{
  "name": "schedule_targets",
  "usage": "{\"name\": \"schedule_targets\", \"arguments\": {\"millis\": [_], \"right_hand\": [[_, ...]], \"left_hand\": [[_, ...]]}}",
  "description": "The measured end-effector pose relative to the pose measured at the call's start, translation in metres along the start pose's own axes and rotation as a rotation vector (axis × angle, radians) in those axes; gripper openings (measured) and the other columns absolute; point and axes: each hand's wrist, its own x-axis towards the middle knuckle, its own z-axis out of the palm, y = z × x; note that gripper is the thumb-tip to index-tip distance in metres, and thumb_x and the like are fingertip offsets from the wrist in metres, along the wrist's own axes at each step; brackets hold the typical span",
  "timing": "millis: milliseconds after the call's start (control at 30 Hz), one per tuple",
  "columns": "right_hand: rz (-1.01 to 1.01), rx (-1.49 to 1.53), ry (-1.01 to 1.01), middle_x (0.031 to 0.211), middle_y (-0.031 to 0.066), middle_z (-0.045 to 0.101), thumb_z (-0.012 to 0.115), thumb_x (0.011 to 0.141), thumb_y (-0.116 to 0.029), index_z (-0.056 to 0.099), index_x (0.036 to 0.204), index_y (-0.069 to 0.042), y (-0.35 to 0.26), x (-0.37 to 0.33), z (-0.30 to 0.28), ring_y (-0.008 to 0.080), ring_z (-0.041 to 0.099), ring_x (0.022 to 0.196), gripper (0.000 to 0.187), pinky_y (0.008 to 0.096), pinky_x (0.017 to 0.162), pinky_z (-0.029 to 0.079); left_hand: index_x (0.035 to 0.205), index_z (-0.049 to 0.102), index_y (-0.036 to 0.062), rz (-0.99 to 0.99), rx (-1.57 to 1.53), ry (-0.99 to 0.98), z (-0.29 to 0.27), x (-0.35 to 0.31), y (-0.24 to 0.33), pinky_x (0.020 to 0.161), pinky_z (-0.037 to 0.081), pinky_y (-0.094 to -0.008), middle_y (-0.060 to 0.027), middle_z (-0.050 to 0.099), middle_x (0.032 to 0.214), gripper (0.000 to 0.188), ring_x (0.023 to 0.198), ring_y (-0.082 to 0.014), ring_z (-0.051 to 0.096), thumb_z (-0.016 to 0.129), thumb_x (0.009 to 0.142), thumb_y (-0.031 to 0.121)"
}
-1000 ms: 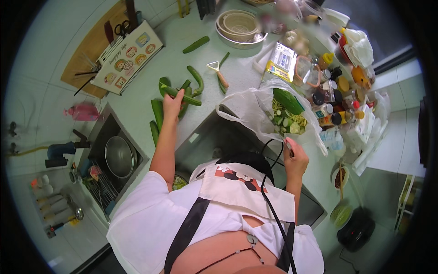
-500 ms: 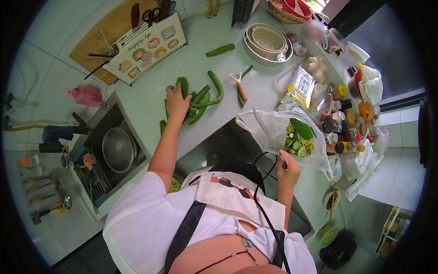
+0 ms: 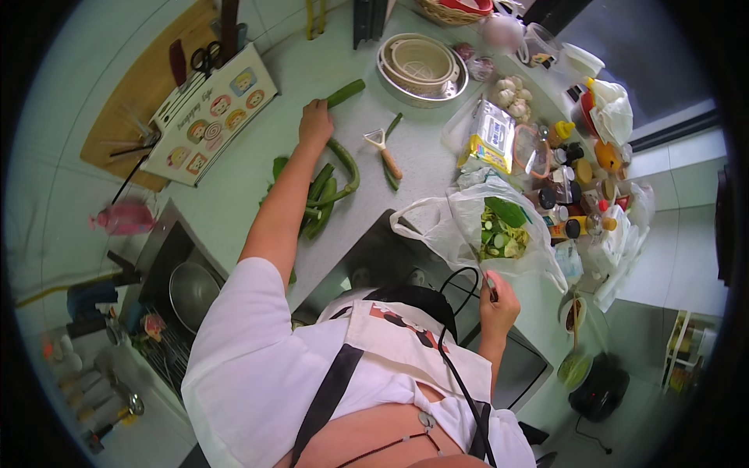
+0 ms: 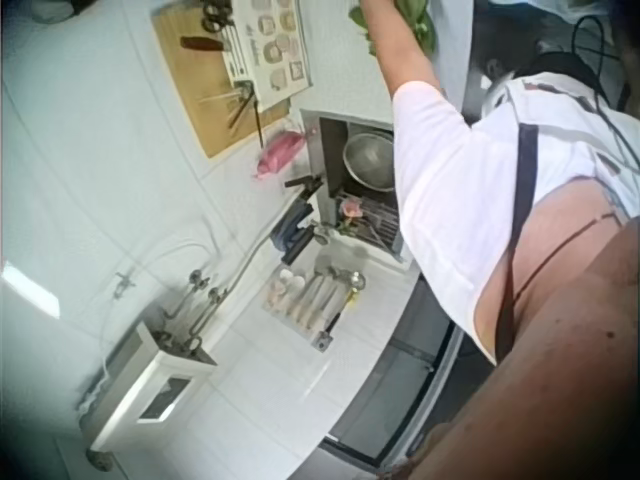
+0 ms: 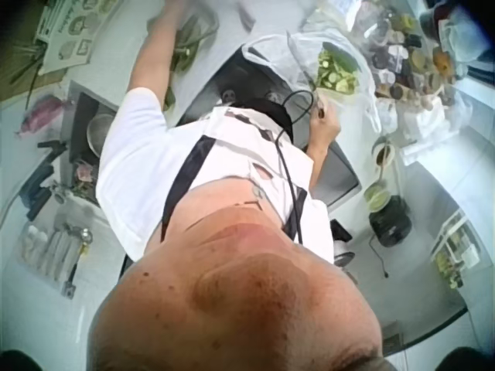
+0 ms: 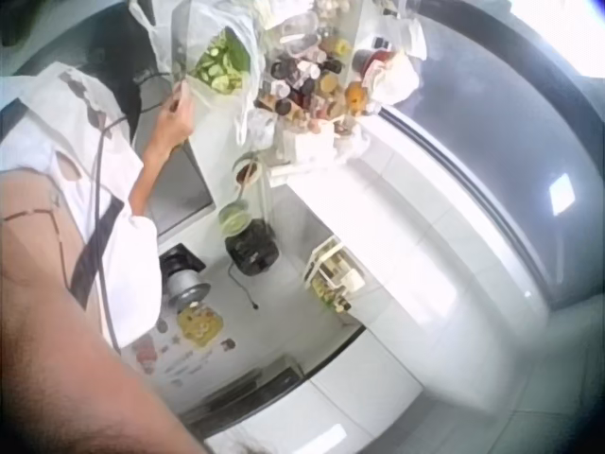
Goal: The person trims the ends of cucumbers with a knife and places the pieces into a plastic bag.
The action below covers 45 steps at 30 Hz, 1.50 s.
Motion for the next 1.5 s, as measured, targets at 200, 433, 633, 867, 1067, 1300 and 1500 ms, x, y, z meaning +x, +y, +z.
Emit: {"name": "schedule_targets", "arguments": {"millis": [200,433,633,867,1067,1300,1500], "right_hand": [[0.107,-0.116,0.038,0.068,0.0073,0.059,0.067,0.066,-0.003,0.065,0.093,-0.013,0.007,-0.023,-0.009,0.0188,0.057,0.054,0.028,0.0280,0.051,0.045],[0.183,-0.176,0.104,0.067,0.0069,0.059,0.068,0.066,-0.004,0.066,0.092,-0.014,0.003,-0.037,-0.028,0.0182,0.057,0.053,0.028,0.0273,0.051,0.045],[0.195,-0.105,0.172,0.064,0.0078,0.056,0.069,0.067,-0.004,0.066,0.092,-0.012,0.015,-0.032,-0.036,0.0181,0.054,0.051,0.027,0.0273,0.049,0.043],[0.010,-0.067,0.197,0.060,0.0068,0.051,0.069,0.069,-0.004,0.066,0.093,-0.012,0.027,-0.014,-0.047,0.0177,0.048,0.046,0.025,0.0280,0.044,0.039],[-0.285,-0.007,0.229,0.053,0.0028,0.047,0.071,0.065,-0.003,0.068,0.093,-0.015,0.038,0.000,-0.061,0.0160,0.046,0.043,0.031,0.0273,0.041,0.036],[-0.469,-0.055,0.135,0.052,0.0003,0.046,0.073,0.060,-0.009,0.069,0.091,-0.017,0.056,0.014,-0.073,0.0161,0.045,0.041,0.031,0.0274,0.039,0.032],[-0.413,-0.070,0.131,0.053,0.0001,0.046,0.073,0.062,-0.010,0.069,0.089,-0.018,0.061,0.020,-0.069,0.0164,0.046,0.042,0.028,0.0274,0.039,0.033]], "left_hand": [[0.116,0.047,0.0049,-0.136,0.047,-0.276,0.043,0.050,0.000,0.087,0.044,-0.0435,-0.0165,0.047,0.117,0.037,0.108,-0.0332,0.046,0.052,0.080,0.012],[0.114,0.054,0.0089,-0.219,0.025,-0.222,0.052,0.038,0.012,0.083,0.045,-0.0412,-0.0167,0.052,0.106,0.038,0.098,-0.0326,0.052,0.055,0.076,0.009],[0.112,0.051,0.0050,-0.168,-1.096,-0.297,-0.035,-0.024,0.091,0.080,0.043,-0.0243,-0.0027,0.052,0.100,0.038,0.090,-0.0122,0.053,0.053,0.076,-0.008],[0.118,0.043,0.0067,-0.074,-1.641,-0.611,-0.103,-0.124,0.199,0.090,0.037,-0.0258,-0.0026,0.050,0.108,0.046,0.103,-0.0127,0.048,0.051,0.075,-0.010],[0.124,0.041,0.0057,-0.143,-1.682,-0.858,-0.107,-0.165,0.241,0.087,0.041,-0.0258,-0.0034,0.050,0.112,0.050,0.104,-0.0129,0.050,0.053,0.077,-0.003],[0.128,0.039,0.0043,-0.454,-1.529,-1.118,-0.091,-0.184,0.272,0.089,0.042,-0.0276,-0.0058,0.052,0.116,0.050,0.102,-0.0121,0.052,0.059,0.082,0.007],[0.129,0.037,0.0038,-0.315,-1.340,-1.139,-0.079,-0.194,0.284,0.089,0.042,-0.0269,-0.0056,0.052,0.114,0.055,0.101,-0.0117,0.050,0.060,0.080,0.008]]}}
